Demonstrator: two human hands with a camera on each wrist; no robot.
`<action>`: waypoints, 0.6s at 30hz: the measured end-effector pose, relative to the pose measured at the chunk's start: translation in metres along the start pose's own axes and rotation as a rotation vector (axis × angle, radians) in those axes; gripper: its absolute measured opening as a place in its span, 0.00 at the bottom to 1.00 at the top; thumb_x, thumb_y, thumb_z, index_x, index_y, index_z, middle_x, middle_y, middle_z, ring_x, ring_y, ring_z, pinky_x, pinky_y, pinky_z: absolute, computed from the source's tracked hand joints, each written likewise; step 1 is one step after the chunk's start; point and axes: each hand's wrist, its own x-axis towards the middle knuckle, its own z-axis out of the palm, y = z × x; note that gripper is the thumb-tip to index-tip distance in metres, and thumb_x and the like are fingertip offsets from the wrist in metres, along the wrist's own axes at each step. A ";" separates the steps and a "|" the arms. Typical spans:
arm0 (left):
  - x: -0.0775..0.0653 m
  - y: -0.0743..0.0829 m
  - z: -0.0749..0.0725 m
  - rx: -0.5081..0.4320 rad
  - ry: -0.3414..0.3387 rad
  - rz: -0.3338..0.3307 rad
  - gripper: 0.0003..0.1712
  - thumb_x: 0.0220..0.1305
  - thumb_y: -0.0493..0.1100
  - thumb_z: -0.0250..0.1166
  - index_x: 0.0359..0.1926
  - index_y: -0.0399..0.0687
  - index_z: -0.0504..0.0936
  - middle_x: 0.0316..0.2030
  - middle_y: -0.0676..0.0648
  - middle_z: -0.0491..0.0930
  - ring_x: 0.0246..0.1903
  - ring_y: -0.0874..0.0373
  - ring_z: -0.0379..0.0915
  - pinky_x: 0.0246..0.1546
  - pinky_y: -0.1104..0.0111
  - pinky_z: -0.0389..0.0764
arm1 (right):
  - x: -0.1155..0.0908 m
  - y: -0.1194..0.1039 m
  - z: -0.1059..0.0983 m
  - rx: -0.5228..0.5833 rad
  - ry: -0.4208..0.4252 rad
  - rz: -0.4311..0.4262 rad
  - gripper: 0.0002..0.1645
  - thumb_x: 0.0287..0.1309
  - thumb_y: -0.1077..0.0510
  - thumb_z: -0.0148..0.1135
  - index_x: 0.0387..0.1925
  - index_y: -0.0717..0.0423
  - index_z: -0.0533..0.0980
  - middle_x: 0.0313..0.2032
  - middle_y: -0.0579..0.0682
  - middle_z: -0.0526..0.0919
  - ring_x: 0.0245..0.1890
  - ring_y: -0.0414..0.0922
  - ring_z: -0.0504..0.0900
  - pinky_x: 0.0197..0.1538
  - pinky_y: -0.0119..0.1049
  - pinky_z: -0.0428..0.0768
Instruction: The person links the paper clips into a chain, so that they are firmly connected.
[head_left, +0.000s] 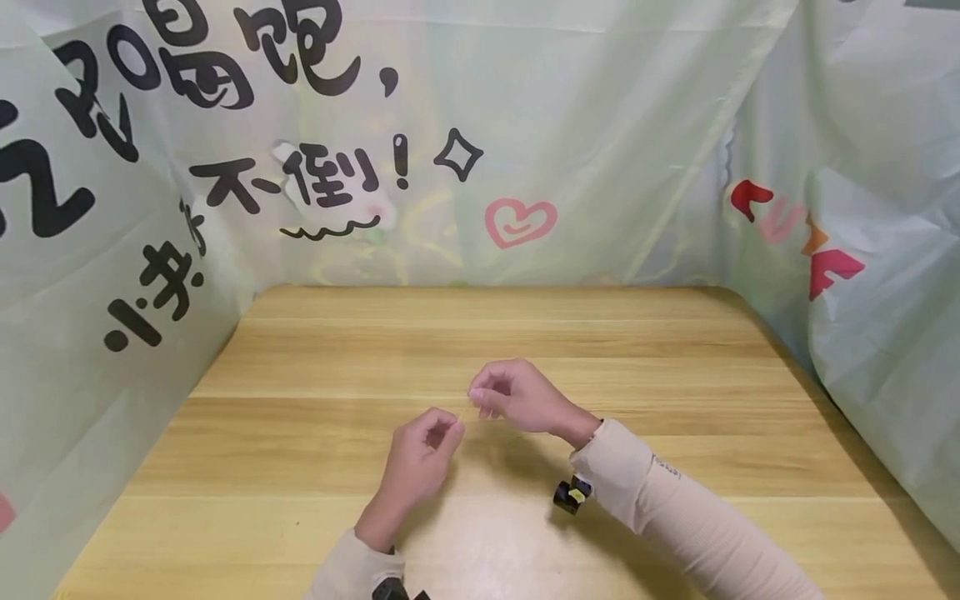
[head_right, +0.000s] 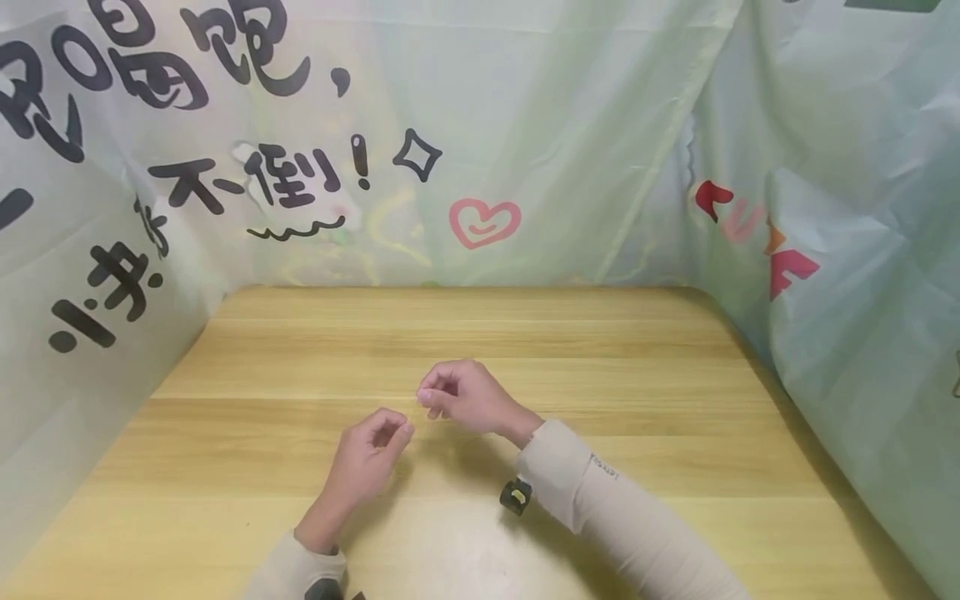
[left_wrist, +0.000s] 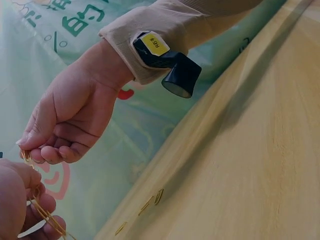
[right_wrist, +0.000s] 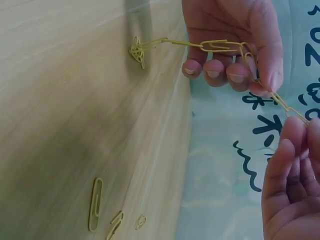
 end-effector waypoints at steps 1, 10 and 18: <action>0.000 0.000 0.000 -0.001 -0.003 -0.005 0.06 0.66 0.38 0.62 0.37 0.39 0.81 0.32 0.49 0.82 0.32 0.56 0.78 0.35 0.68 0.80 | 0.000 0.000 0.000 -0.008 -0.003 -0.006 0.05 0.64 0.66 0.59 0.34 0.62 0.79 0.28 0.55 0.82 0.28 0.52 0.81 0.34 0.47 0.83; 0.000 -0.001 0.001 -0.020 0.000 0.041 0.12 0.67 0.40 0.61 0.45 0.34 0.81 0.41 0.43 0.83 0.39 0.51 0.79 0.38 0.64 0.82 | 0.000 -0.003 0.002 -0.034 -0.068 -0.053 0.04 0.64 0.66 0.60 0.33 0.63 0.78 0.26 0.50 0.81 0.29 0.57 0.81 0.33 0.37 0.81; 0.001 -0.001 0.004 -0.004 -0.015 0.018 0.08 0.68 0.40 0.60 0.37 0.39 0.82 0.35 0.46 0.84 0.37 0.52 0.80 0.38 0.65 0.81 | 0.001 -0.003 0.005 -0.029 -0.083 -0.058 0.06 0.66 0.65 0.57 0.34 0.66 0.77 0.25 0.50 0.80 0.27 0.50 0.81 0.34 0.44 0.82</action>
